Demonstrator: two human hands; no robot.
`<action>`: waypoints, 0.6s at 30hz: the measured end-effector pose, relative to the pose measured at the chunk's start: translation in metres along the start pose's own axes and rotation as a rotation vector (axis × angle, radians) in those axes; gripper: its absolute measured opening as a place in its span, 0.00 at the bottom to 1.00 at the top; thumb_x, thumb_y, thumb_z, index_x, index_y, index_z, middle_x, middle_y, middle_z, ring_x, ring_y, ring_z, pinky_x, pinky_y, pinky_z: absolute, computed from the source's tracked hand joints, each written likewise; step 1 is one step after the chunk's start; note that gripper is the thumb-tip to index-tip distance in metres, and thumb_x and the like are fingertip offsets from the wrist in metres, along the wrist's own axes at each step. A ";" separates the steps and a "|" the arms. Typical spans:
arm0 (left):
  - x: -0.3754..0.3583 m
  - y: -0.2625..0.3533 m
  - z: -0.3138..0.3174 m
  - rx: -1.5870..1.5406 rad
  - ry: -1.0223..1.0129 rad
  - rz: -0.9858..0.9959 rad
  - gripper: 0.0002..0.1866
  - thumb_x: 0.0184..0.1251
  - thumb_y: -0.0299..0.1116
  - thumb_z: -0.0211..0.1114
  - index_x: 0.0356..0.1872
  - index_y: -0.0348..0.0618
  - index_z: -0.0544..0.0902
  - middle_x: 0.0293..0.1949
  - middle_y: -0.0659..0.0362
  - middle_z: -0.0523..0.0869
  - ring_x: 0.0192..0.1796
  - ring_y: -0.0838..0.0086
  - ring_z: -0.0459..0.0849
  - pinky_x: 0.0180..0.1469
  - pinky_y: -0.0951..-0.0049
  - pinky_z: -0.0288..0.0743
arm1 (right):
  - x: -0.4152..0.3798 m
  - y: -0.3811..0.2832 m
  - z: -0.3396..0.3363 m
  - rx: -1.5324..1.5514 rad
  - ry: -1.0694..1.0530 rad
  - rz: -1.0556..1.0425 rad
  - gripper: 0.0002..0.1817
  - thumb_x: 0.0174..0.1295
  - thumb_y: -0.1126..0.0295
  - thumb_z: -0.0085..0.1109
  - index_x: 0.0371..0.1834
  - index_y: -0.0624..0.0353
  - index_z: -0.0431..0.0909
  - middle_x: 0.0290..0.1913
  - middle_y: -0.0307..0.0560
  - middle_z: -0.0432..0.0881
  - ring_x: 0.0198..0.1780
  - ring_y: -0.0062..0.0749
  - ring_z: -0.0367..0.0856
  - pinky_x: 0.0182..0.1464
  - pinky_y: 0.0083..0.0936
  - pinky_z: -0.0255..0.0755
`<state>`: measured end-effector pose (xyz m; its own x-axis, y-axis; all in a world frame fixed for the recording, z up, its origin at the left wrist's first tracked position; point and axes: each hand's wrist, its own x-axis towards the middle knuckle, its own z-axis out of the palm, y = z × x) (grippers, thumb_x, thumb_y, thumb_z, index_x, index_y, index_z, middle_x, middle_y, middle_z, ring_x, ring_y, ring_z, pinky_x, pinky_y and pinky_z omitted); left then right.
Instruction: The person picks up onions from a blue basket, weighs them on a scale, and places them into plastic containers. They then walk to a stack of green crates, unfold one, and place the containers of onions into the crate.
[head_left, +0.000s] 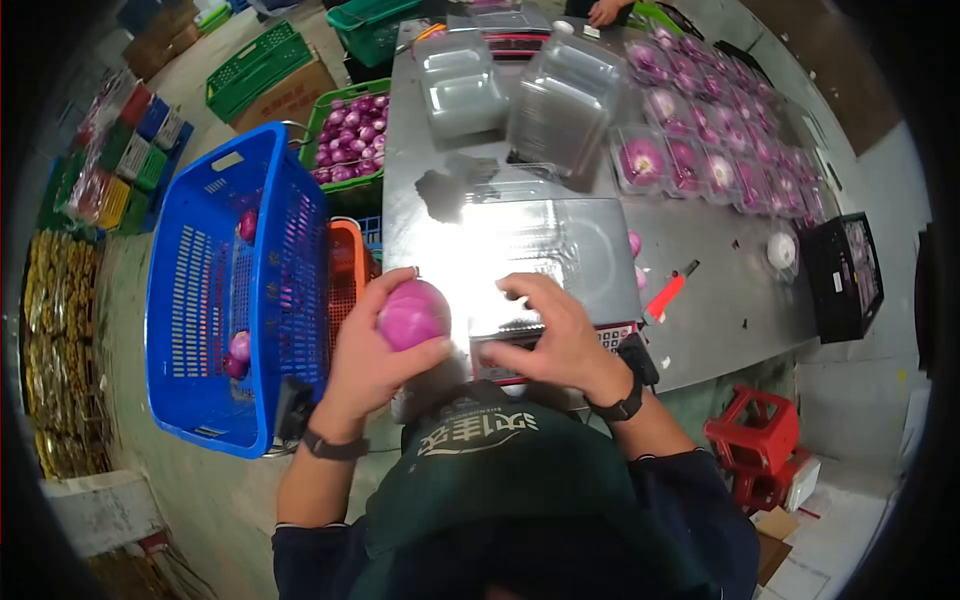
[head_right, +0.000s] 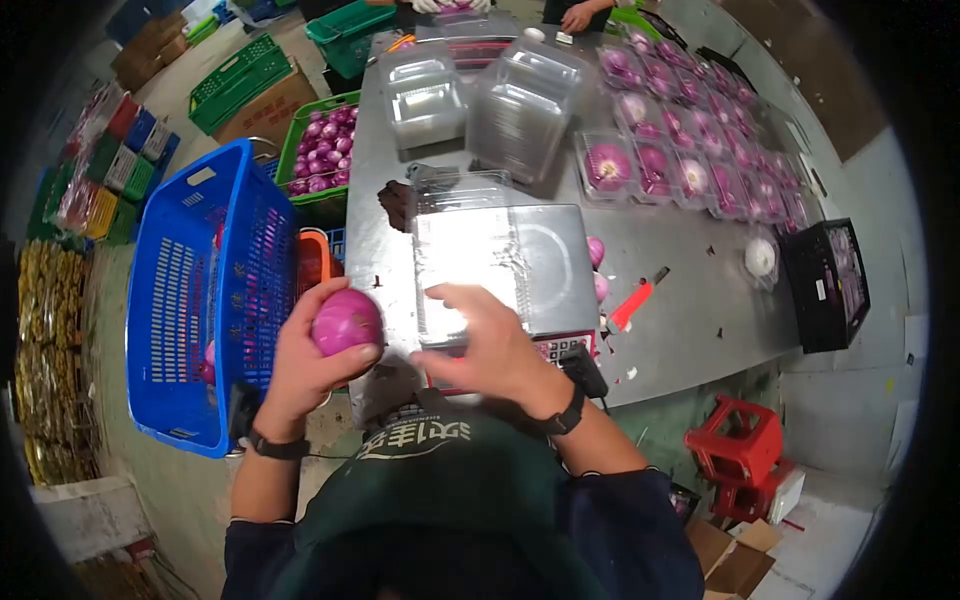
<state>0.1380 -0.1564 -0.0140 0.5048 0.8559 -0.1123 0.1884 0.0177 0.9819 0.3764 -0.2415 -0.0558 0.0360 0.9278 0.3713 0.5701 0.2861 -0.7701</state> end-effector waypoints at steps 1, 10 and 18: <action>0.010 -0.006 0.019 0.047 -0.007 0.028 0.43 0.49 0.37 0.85 0.68 0.37 0.75 0.57 0.52 0.83 0.58 0.66 0.83 0.62 0.67 0.78 | -0.008 0.008 -0.014 -0.019 0.065 0.045 0.33 0.50 0.63 0.82 0.58 0.63 0.79 0.52 0.55 0.84 0.50 0.45 0.85 0.55 0.35 0.80; 0.080 -0.032 0.127 0.868 -0.086 0.360 0.42 0.45 0.51 0.80 0.62 0.39 0.79 0.57 0.48 0.83 0.57 0.47 0.81 0.60 0.54 0.77 | -0.099 0.061 -0.067 0.030 0.355 0.479 0.22 0.57 0.72 0.76 0.54 0.63 0.81 0.42 0.43 0.87 0.35 0.21 0.80 0.39 0.22 0.77; 0.080 -0.048 0.112 0.844 0.076 0.467 0.40 0.54 0.51 0.80 0.64 0.37 0.78 0.62 0.47 0.81 0.58 0.51 0.81 0.63 0.57 0.75 | -0.117 0.080 -0.081 0.007 0.414 0.538 0.19 0.58 0.72 0.75 0.52 0.63 0.82 0.35 0.40 0.84 0.32 0.17 0.77 0.37 0.19 0.75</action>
<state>0.2634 -0.1463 -0.0872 0.6322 0.7141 0.3006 0.5406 -0.6845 0.4891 0.4847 -0.3465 -0.1188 0.6254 0.7735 0.1029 0.3799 -0.1865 -0.9060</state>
